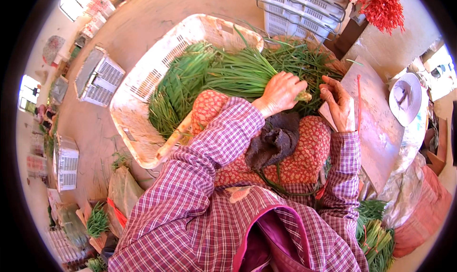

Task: The person sorts green chives by hand, cleaning the stalks and organizing them into bunches. They secure each bundle with a red band and place the finished bunches aside.

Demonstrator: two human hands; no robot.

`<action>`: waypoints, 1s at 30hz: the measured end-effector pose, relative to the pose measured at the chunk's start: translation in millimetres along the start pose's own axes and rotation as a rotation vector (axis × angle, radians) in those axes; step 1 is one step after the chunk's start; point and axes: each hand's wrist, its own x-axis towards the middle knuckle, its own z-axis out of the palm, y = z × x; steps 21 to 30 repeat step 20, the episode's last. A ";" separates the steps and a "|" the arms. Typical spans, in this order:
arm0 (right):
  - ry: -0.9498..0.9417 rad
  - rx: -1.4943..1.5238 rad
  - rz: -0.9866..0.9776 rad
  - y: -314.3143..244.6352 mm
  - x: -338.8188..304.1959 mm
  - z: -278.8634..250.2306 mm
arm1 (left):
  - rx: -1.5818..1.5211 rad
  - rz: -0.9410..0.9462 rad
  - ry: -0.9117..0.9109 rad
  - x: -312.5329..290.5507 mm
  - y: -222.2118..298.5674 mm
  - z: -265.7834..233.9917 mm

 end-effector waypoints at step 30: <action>-0.474 -0.558 -0.350 -36.1 40.9 121.0 | -0.684 -0.308 -0.508 -37.1 26.6 12.4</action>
